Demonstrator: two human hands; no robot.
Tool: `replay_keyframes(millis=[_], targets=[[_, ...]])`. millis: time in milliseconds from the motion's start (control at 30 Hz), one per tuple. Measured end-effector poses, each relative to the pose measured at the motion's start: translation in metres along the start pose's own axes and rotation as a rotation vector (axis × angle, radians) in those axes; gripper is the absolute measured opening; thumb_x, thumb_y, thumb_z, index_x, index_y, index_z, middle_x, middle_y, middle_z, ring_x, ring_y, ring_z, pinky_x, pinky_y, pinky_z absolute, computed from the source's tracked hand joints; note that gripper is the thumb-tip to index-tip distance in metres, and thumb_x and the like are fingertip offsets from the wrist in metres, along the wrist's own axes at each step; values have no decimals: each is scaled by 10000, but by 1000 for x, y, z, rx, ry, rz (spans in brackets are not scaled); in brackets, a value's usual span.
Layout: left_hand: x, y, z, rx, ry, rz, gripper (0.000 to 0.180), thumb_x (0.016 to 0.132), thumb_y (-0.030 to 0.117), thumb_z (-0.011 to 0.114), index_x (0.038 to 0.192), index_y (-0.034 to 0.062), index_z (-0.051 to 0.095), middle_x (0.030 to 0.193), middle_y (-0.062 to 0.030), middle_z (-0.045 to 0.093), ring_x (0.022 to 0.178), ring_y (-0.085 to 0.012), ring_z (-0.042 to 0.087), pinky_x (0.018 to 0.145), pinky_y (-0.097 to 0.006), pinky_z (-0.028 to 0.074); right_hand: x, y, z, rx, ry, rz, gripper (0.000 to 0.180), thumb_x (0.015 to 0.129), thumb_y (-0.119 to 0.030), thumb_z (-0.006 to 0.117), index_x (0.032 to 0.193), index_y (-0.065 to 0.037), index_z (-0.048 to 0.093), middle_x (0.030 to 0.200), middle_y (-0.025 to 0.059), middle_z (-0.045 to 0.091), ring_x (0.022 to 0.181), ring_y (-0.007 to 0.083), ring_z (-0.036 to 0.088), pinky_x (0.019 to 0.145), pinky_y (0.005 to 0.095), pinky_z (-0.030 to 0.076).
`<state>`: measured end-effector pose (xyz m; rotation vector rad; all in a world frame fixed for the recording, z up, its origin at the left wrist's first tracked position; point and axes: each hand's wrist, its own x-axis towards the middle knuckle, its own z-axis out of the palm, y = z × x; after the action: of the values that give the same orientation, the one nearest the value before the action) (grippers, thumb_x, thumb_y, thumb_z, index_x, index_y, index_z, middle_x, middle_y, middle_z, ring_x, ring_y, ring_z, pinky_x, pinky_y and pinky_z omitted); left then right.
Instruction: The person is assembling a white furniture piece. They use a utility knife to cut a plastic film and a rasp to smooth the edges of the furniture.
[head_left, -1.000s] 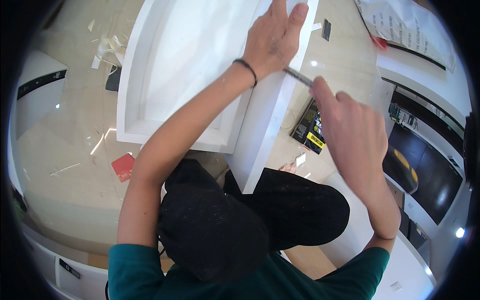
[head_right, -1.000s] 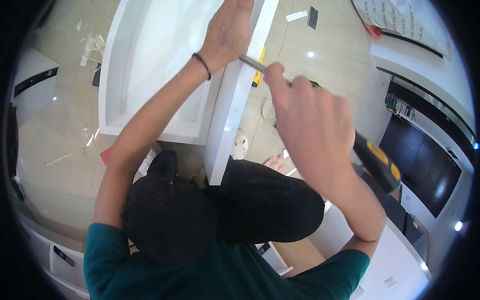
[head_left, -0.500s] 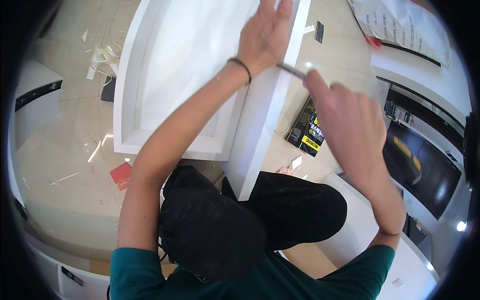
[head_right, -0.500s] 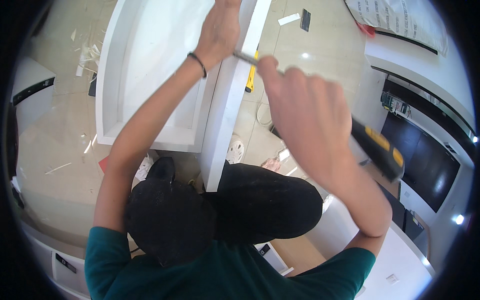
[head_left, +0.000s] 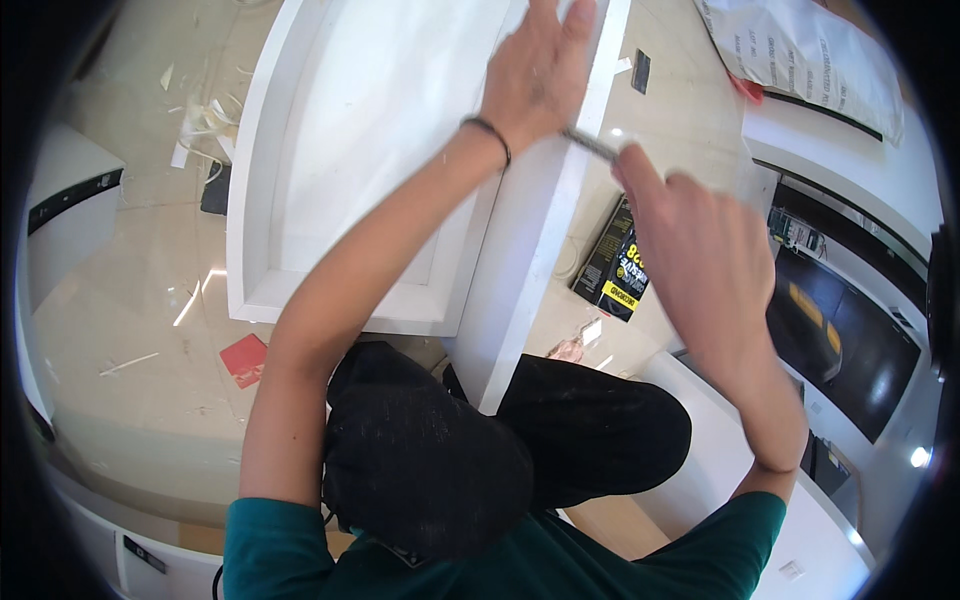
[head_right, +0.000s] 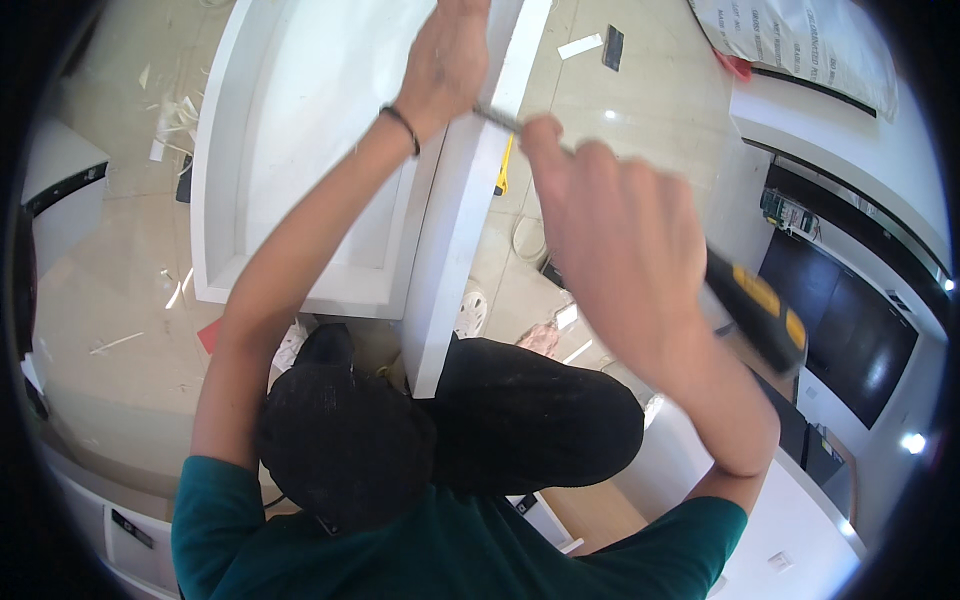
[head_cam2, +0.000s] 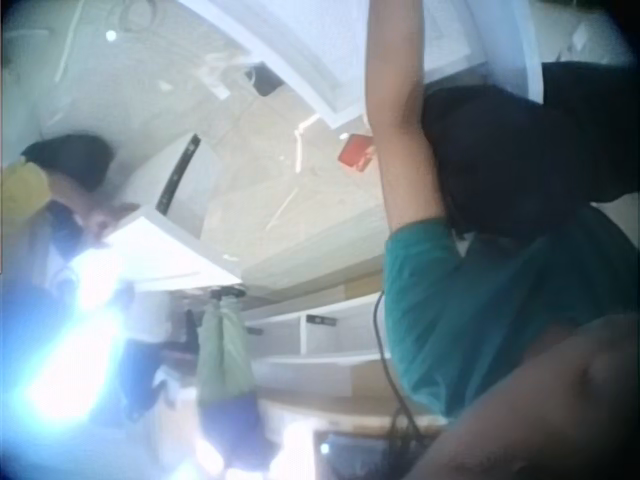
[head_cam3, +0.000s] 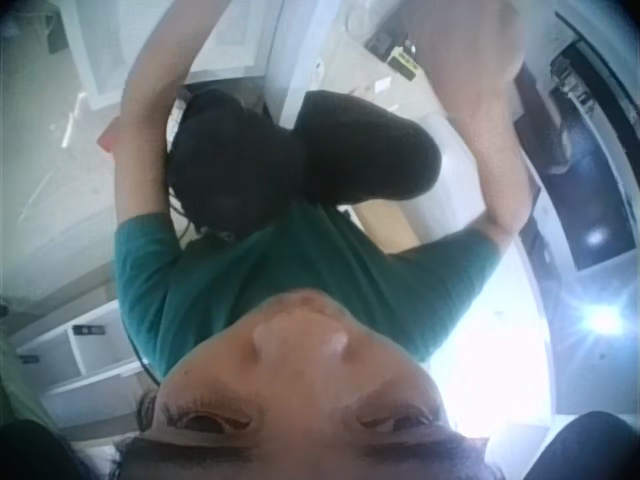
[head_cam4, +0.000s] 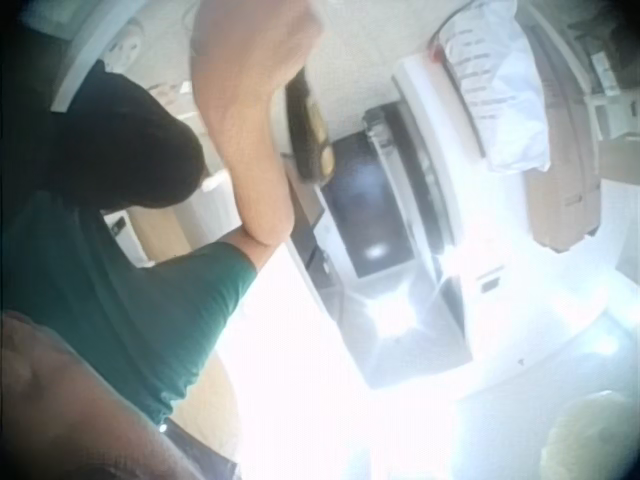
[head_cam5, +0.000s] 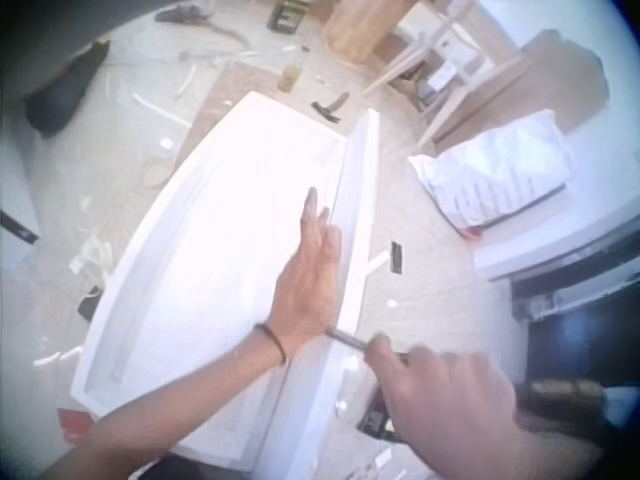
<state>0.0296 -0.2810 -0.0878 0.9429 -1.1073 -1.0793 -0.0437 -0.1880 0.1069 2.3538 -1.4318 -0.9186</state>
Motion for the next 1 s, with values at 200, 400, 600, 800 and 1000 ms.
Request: replay_keyframes(millis=[200,400,600,800,1000], targets=[[-6,1,1,-20,49,-5,705,1115,451,249,1634,15,58,1576,-372,325,1476,-425,384,1214,-428,305,-9,-6,-3,-9,-73,34,156,1030,-267,579,1057,-114,572,627,79,585,543,304,664,457,421,485],[31,-6,-5,1,-2,-141,711,1115,452,253,1630,-1,70,1564,-367,352,1487,-425,368,1227,-428,283,23,6,8,-45,77,-56,269,848,-74,641,1114,-77,601,637,64,622,539,220,677,470,344,510],[-23,9,2,-138,56,26,712,1116,434,276,1619,-34,89,1542,-390,366,1476,-449,377,1222,-441,287,-20,-11,-6,-14,-113,42,130,1022,-263,585,1059,-139,573,623,82,579,539,310,657,452,422,479],[45,-10,-2,32,72,-21,731,1113,464,291,1625,-17,89,1539,-388,374,1458,-419,415,1205,-415,320,32,10,16,-24,84,28,124,1035,-267,579,1052,-144,576,627,79,598,540,320,652,460,425,478],[-16,11,3,-13,29,-20,701,1116,456,242,1630,3,88,1525,-389,397,1450,-438,420,1195,-410,328,-15,1,-7,38,-48,3,178,921,-145,620,1093,-113,589,622,49,579,512,248,647,435,379,468]])
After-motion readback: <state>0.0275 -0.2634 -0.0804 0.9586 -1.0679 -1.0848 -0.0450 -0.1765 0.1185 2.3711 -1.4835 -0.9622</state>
